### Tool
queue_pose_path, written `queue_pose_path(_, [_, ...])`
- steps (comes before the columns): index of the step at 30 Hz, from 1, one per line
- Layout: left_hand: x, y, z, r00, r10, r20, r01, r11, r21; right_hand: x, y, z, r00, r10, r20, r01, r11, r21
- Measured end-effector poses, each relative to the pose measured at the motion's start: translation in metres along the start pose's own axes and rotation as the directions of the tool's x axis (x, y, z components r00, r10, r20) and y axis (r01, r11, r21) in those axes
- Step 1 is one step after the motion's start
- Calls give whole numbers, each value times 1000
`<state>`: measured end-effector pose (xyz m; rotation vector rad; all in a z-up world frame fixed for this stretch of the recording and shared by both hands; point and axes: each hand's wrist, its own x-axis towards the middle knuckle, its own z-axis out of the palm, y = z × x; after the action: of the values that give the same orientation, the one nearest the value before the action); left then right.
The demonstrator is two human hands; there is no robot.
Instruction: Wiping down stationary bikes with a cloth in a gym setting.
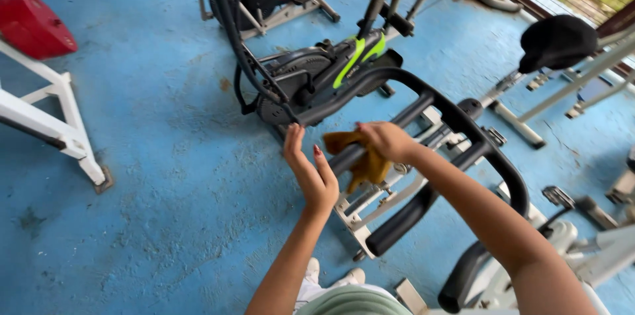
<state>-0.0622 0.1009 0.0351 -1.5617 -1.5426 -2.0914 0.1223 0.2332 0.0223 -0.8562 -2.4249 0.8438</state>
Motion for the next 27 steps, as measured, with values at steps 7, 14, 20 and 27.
queue_pose_path(7, [2, -3, 8, 993, 109, -52, -109, 994, 7, 2, 40, -17, 999, 46, -22, -51, 900, -434])
queue_pose_path(14, [-2, -5, 11, 989, 81, -122, -86, 996, -36, 17, -101, 23, 951, -262, 163, 298, 918, -263])
queue_pose_path(20, [-2, -7, 15, 985, 91, -146, -96, 995, -29, 18, -71, 18, 892, -441, 95, 447, 837, -314])
queue_pose_path(27, [-7, -13, 18, 985, 78, -154, -85, 996, -40, -5, 101, -29, 971, -225, -85, 134, 798, -587])
